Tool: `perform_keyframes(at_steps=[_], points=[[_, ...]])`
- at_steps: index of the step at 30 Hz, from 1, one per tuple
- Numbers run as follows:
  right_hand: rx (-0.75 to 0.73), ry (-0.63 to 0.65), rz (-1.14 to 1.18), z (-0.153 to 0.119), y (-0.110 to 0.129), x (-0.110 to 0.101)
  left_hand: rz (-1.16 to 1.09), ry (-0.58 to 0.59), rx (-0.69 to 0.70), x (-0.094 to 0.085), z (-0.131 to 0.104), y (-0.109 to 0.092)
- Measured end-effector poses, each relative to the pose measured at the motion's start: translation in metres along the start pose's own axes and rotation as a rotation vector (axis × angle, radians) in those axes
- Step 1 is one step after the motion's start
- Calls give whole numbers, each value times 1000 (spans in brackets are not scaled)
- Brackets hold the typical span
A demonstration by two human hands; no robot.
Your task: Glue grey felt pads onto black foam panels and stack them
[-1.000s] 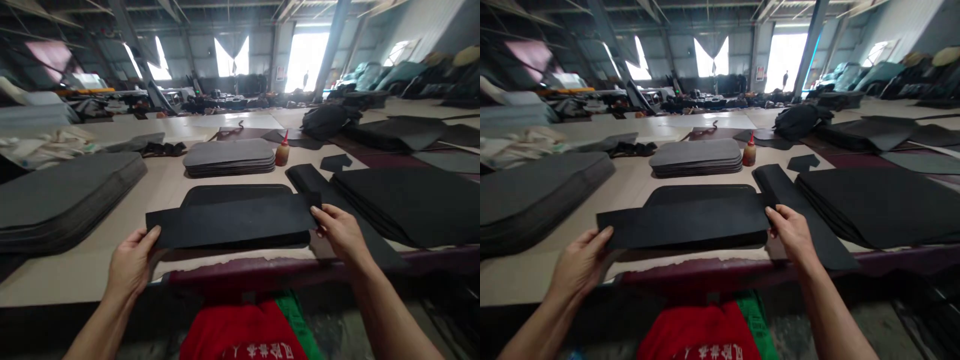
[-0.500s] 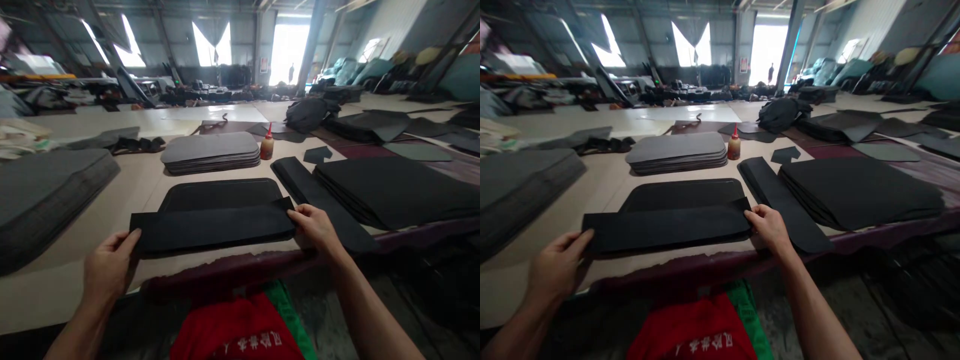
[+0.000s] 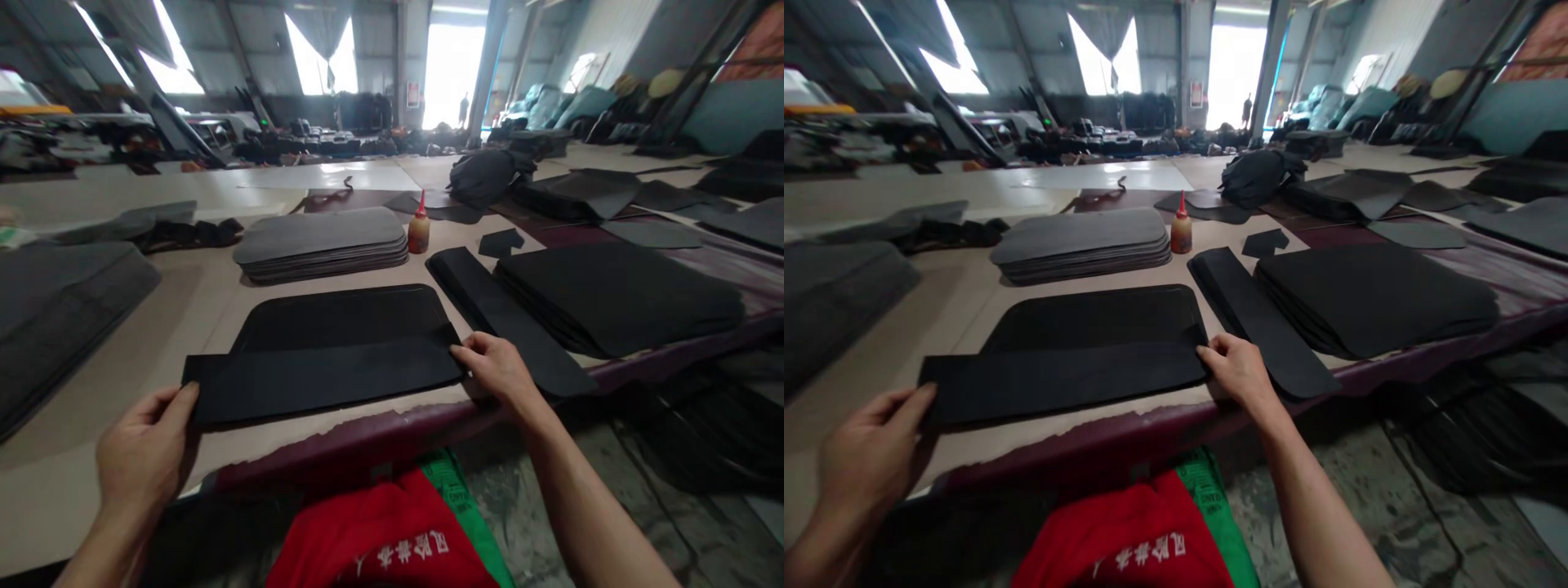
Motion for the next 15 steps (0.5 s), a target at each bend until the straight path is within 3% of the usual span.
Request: perform_keyframes(at_steps=[4, 10, 15], points=[[2, -1, -39, -2, 0, 1, 10, 2, -73, -3, -4, -6], [-134, -106, -117, -3, -1, 3, 25, 14, -51, -3, -8, -10], [-164, -146, -171, -6, 1, 5, 75, 19, -88, -3, -10, -11]])
Point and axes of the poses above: each hand's wrist, its own z-axis towards the middle knuckle, its own x-axis out of the palm, y = z × x, the point moved 5 cm from there along z, towards the middle knuckle
